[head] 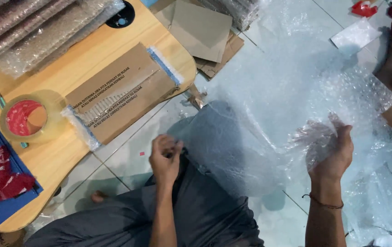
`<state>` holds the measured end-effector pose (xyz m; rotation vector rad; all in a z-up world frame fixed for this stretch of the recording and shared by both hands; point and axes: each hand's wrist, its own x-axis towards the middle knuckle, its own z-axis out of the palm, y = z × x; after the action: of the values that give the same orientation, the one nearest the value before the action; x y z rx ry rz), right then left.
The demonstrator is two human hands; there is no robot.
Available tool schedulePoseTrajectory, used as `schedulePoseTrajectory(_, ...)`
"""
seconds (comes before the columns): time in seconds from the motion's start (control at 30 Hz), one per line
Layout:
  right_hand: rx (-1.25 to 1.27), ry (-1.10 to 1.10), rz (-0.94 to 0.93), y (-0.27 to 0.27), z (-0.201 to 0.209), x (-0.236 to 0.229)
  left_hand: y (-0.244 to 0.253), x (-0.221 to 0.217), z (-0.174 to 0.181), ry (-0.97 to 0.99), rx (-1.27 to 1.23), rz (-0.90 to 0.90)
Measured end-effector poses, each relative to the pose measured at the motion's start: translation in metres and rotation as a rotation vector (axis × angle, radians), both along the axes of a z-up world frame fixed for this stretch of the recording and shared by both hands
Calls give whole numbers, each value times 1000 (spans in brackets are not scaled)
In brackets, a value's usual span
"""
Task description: Wrapping small mirrors in bubble wrap and cardboard and securing them with tape for shipping.
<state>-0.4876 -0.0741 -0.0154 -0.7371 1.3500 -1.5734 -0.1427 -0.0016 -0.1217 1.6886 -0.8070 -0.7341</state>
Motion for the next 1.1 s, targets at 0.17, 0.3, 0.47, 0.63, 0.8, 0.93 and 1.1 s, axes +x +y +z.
schedulePoseTrajectory(0.17,-78,73,132,13,3,38,0,-21,98,-271,-273,-130)
schedulePoseTrajectory(0.3,-248,450,342,19,12,85,-2,-50,145,-169,-363,-593)
schedulePoseTrajectory(0.47,-295,299,427,22,-10,98,-5,-71,133,-123,-421,-619)
schedulePoseTrajectory(0.63,-340,113,518,18,-33,95,-6,-61,118,-98,-542,-476)
schedulePoseTrajectory(0.8,-414,-133,627,9,-52,93,-3,-59,122,33,-613,-435)
schedulePoseTrajectory(0.93,-454,-250,664,19,-54,91,1,-67,98,285,-644,-403)
schedulePoseTrajectory(1.1,-63,-314,144,19,23,127,7,-51,94,585,-679,-399)
